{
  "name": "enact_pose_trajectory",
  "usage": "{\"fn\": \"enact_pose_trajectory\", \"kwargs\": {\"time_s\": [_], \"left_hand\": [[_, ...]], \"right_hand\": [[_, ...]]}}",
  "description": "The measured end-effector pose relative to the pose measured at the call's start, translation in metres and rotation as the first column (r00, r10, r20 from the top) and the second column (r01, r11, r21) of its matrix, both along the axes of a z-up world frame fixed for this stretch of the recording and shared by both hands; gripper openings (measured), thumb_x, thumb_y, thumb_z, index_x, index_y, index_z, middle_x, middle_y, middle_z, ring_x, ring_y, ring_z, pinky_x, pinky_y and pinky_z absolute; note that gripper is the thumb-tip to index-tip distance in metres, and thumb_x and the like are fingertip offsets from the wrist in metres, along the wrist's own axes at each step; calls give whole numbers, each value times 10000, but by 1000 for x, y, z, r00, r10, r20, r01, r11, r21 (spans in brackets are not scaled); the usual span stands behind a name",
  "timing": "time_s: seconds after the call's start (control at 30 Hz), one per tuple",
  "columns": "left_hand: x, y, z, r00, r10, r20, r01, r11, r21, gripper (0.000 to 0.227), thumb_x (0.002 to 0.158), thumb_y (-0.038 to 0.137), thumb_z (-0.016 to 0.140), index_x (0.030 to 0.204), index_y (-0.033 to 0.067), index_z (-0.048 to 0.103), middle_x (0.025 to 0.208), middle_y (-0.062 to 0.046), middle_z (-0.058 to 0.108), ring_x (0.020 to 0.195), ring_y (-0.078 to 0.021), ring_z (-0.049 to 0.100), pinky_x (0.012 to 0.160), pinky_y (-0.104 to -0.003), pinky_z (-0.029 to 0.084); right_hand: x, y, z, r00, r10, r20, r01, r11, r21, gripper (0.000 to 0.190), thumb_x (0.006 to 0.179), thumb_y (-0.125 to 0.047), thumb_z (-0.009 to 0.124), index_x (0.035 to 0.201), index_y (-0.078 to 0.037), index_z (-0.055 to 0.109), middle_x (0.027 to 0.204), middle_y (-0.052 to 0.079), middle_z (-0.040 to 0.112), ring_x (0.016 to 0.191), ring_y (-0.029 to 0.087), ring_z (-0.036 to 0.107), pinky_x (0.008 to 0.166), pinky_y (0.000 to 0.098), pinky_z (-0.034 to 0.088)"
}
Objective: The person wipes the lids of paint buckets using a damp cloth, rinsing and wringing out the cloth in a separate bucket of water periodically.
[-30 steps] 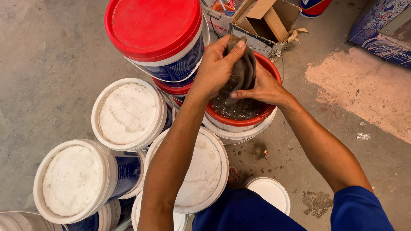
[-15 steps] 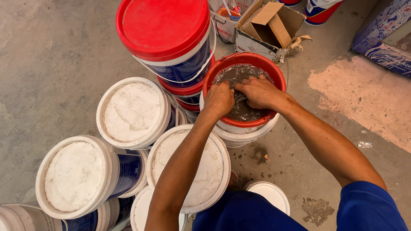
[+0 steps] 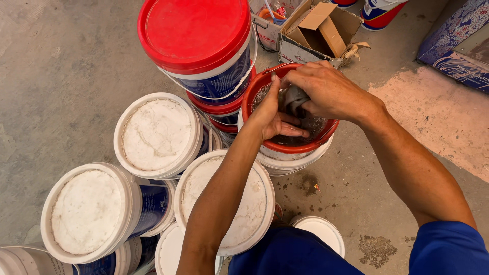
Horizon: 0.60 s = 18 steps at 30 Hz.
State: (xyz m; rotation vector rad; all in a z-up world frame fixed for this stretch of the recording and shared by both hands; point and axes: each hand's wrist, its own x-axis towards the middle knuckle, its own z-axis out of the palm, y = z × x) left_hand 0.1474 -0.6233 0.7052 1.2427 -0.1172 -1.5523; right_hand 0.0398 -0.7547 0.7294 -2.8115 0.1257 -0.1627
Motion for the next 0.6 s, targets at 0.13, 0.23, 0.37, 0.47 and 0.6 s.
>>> {"fn": "enact_pose_trajectory", "kwargs": {"time_s": [0.13,0.23,0.37,0.47,0.6], "left_hand": [[30,-52,-118,934,141,-327,-206,963,-171,1021,946,804,563,1531,-32,517,1432,-402,550,1253,-599,597,986,-743,488],[32,-62,-134,842,267,-469,-375,915,-152,506,976,410,788,1081,-79,714,830,-189,715,719,-359,767,694,-486,667],[37,-64,-142,818,424,-388,-461,887,-2,422,911,360,857,958,-46,756,835,-175,754,786,-338,776,755,-499,662],[24,-40,-96,879,344,-329,-391,916,-85,595,891,452,858,1263,42,640,1081,-141,712,951,-332,765,811,-566,653],[18,-26,-64,990,42,-135,-69,977,-201,892,817,526,891,1464,22,541,1234,-197,681,1044,-380,749,808,-695,623]], "right_hand": [[-13,24,-16,984,105,143,-89,990,-112,383,740,-27,850,1077,-71,672,957,118,693,1133,358,680,1156,579,412],[-24,32,-39,968,132,215,-80,969,-234,302,742,-67,871,980,-125,693,950,65,683,1177,294,656,1177,565,381],[-39,16,-61,931,-98,353,55,990,129,260,840,-111,873,1067,-148,753,1061,46,696,1173,271,683,1046,465,499],[-39,-12,-85,891,-357,280,112,771,626,394,823,-82,896,1189,-110,752,1253,90,671,1177,233,691,1041,405,546],[-27,-26,-100,906,-422,27,95,265,959,819,730,24,863,1501,-94,612,1367,82,654,1184,176,703,1026,338,594]]}}
